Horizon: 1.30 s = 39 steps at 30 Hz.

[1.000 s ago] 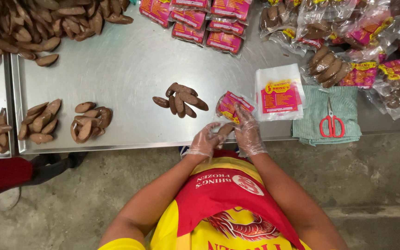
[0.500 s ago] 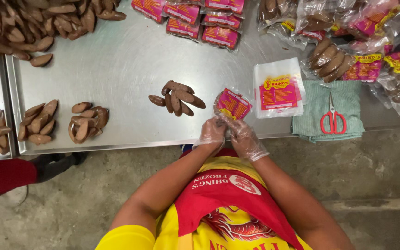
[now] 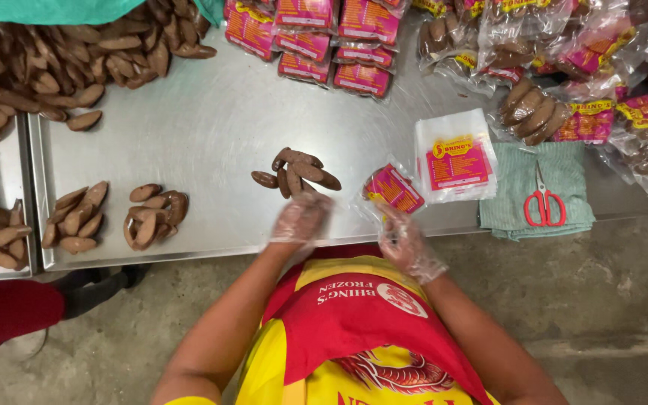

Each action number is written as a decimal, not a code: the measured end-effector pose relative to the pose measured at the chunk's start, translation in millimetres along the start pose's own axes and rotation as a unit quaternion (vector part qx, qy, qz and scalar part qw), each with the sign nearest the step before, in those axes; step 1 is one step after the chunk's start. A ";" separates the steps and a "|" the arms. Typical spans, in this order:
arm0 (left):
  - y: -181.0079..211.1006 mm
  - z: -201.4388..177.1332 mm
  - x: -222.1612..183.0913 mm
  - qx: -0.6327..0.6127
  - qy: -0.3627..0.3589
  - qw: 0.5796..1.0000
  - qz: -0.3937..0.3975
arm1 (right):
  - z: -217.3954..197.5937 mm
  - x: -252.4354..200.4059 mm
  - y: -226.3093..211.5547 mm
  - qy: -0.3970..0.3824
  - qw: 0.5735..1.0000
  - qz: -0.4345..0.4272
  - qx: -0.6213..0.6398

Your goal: The person places brown, elongated food items from a metal tray into small, clear plastic bags. They arrange the items inside the bags and then fold the top of the bags to close them. The person stacks the filled bags on the table next to a pile of already packaged items.

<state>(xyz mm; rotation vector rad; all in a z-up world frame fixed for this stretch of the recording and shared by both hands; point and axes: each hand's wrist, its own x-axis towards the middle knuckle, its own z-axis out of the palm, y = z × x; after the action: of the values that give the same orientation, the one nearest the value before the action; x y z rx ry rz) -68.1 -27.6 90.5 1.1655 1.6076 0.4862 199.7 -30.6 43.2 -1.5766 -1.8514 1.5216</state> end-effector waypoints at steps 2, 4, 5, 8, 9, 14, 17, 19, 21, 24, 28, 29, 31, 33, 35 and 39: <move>20.8 -33.3 1.4 0.119 0.092 0.986 0.071 | 3.1 12.0 5.1 0.147 0.985 -0.083 0.035; 46.0 -62.9 4.1 0.172 0.088 0.979 0.060 | 1.2 17.8 17.1 0.240 0.958 -0.152 -0.038; 57.5 -69.5 2.6 0.162 0.082 0.981 0.064 | -1.9 25.6 21.1 0.259 0.940 -0.180 -0.128; 88.2 -75.5 8.1 0.265 0.056 0.956 0.110 | -10.2 40.7 25.0 0.242 0.919 -0.220 -0.221; 95.6 -75.3 7.5 0.320 0.044 0.938 0.129 | -11.7 41.7 24.8 0.224 0.922 -0.225 -0.223; 110.0 -83.5 -6.4 0.225 -0.030 0.974 -0.019 | -11.5 48.5 25.3 0.213 0.918 -0.231 -0.244; 100.6 -85.1 -5.0 0.333 0.126 0.928 0.108 | -10.5 51.2 29.8 0.222 0.914 -0.241 -0.239; 99.4 -82.1 -2.8 0.402 0.102 0.902 0.120 | -8.9 52.9 33.0 0.223 0.915 -0.241 -0.234; 104.8 -74.8 7.4 0.431 -0.082 0.898 0.022 | -8.9 53.9 35.2 0.222 0.917 -0.234 -0.235; 91.6 -60.4 24.4 0.431 -0.113 0.892 0.074 | -8.5 54.8 36.8 0.220 0.924 -0.225 -0.218; 68.4 -34.5 50.1 0.574 -0.092 0.805 0.116 | -11.7 54.4 37.2 0.208 0.923 -0.243 -0.216; 62.3 -30.4 45.1 0.558 -0.085 0.815 0.128 | -12.6 53.3 37.1 0.208 0.923 -0.248 -0.207; 53.7 -25.8 34.5 0.497 -0.083 0.854 0.126 | -16.8 53.7 37.5 0.203 0.927 -0.258 -0.184; 36.8 -26.7 21.9 0.404 -0.095 0.905 0.094 | -21.5 52.4 40.3 0.191 0.933 -0.264 -0.153; 10.2 -19.8 15.4 0.435 -0.132 0.884 0.107 | -25.3 51.6 43.7 0.174 0.938 -0.263 -0.142; -45.4 7.2 -0.4 0.269 -0.208 0.926 0.163 | -30.1 52.4 50.4 0.174 0.933 -0.286 -0.131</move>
<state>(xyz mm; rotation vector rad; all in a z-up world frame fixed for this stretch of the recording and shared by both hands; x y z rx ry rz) -81.7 -49.8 52.6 1.8290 1.2022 -0.0206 230.6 21.8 -6.6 -1.1440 -2.0990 0.7171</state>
